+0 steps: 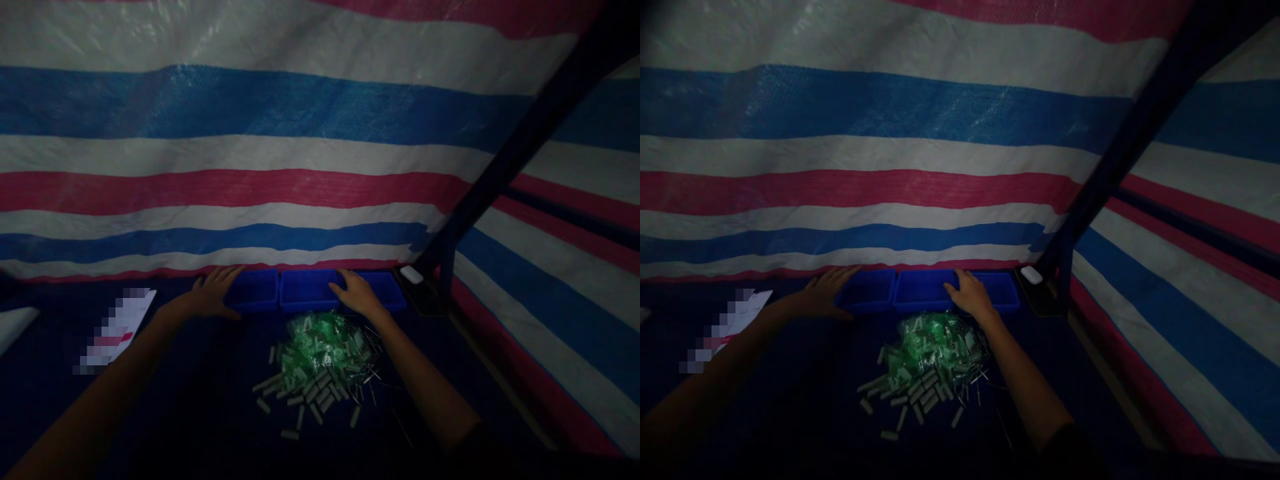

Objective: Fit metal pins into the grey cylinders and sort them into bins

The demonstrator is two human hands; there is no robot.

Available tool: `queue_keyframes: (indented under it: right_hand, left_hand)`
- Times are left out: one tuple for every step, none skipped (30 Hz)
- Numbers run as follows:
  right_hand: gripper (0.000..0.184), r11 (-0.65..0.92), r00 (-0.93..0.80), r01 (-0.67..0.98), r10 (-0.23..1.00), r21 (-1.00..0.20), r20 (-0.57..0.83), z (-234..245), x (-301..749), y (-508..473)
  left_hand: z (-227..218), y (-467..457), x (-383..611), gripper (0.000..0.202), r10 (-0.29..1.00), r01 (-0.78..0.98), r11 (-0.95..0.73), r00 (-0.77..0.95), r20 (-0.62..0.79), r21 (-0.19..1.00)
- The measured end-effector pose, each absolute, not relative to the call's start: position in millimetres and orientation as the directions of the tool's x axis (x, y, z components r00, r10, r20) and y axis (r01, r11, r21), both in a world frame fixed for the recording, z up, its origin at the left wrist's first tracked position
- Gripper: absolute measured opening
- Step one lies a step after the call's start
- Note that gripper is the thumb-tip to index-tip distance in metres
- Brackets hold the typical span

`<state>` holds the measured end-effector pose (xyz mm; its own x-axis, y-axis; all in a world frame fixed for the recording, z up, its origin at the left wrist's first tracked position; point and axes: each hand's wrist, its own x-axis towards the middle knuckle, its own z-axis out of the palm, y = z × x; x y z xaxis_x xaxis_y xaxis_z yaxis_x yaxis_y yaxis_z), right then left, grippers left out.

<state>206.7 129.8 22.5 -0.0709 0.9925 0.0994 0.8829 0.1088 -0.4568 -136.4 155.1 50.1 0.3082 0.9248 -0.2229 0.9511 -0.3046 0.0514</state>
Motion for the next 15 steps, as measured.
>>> queue_keyframes:
  right_hand:
    - [0.051, 0.101, -0.061, 0.89, 0.993, -0.446, 0.102, 20.3, 205.3, 132.4]
    - [0.049, 0.093, -0.052, 0.895, 0.993, -0.437, 0.104, 18.6, 204.6, 134.3]
    - [0.049, 0.089, -0.048, 0.898, 0.993, -0.431, 0.105, 17.5, 204.3, 135.8]
    - [0.048, 0.089, -0.049, 0.899, 0.993, -0.429, 0.104, 16.9, 204.3, 136.9]
    - [0.048, 0.09, -0.052, 0.9, 0.994, -0.427, 0.101, 17.0, 204.4, 138.0]
    - [0.048, 0.089, -0.053, 0.901, 0.994, -0.424, 0.094, 17.5, 204.5, 138.9]
    - [0.049, 0.089, -0.057, 0.903, 0.994, -0.42, 0.088, 18.4, 204.4, 139.7]
    - [0.049, 0.089, -0.06, 0.905, 0.995, -0.415, 0.082, 19.5, 204.2, 140.4]
    - [0.049, 0.091, -0.065, 0.909, 0.995, -0.408, 0.079, 20.8, 203.7, 140.7]
    - [0.049, 0.097, -0.072, 0.912, 0.994, -0.399, 0.077, 22.1, 203.1, 140.6]
    - [0.048, 0.108, -0.085, 0.914, 0.993, -0.39, 0.076, 23.3, 202.3, 140.1]
    - [0.047, 0.123, -0.101, 0.915, 0.992, -0.383, 0.077, 24.4, 201.5, 139.0]
    - [0.047, 0.135, -0.114, 0.916, 0.99, -0.377, 0.079, 25.2, 200.7, 137.4]
    - [0.047, 0.145, -0.123, 0.916, 0.989, -0.373, 0.082, 25.7, 199.9, 135.1]
    - [0.048, 0.15, -0.126, 0.915, 0.988, -0.373, 0.087, 25.9, 199.1, 132.3]
  left_hand:
    - [54.0, 154.0, -132.2, 0.114, 0.921, 0.955, -0.294, 0.291, -0.26, 0.027]
    - [57.6, 152.5, -125.9, 0.114, 0.923, 0.959, -0.282, 0.277, -0.269, 0.021]
    - [60.2, 151.0, -117.5, 0.111, 0.921, 0.954, -0.297, 0.295, -0.254, 0.033]
    - [61.7, 150.1, -107.2, 0.104, 0.917, 0.945, -0.323, 0.328, -0.226, 0.058]
    - [61.7, 150.0, -95.6, 0.092, 0.91, 0.927, -0.362, 0.374, -0.178, 0.097]
    - [60.1, 150.9, -83.3, 0.083, 0.909, 0.916, -0.381, 0.396, -0.126, 0.127]
    - [56.9, 152.5, -71.1, 0.078, 0.918, 0.914, -0.378, 0.391, -0.07, 0.147]
    - [52.5, 154.5, -59.7, 0.075, 0.916, 0.908, -0.385, 0.397, -0.049, 0.166]
    - [47.3, 156.5, -49.5, 0.075, 0.913, 0.902, -0.391, 0.406, -0.049, 0.181]
    - [41.7, 158.3, -41.1, 0.074, 0.913, 0.901, -0.394, 0.407, -0.037, 0.183]
    - [36.2, 159.3, -34.5, 0.074, 0.912, 0.899, -0.398, 0.409, -0.025, 0.183]
    - [31.2, 159.6, -29.7, 0.072, 0.913, 0.899, -0.399, 0.408, -0.014, 0.18]
    - [27.2, 159.0, -26.5, 0.07, 0.917, 0.902, -0.394, 0.4, 0.0, 0.177]
    - [24.1, 157.6, -24.6, 0.067, 0.922, 0.907, -0.383, 0.387, 0.01, 0.176]
    - [22.2, 155.5, -23.7, 0.064, 0.929, 0.913, -0.366, 0.371, 0.009, 0.18]
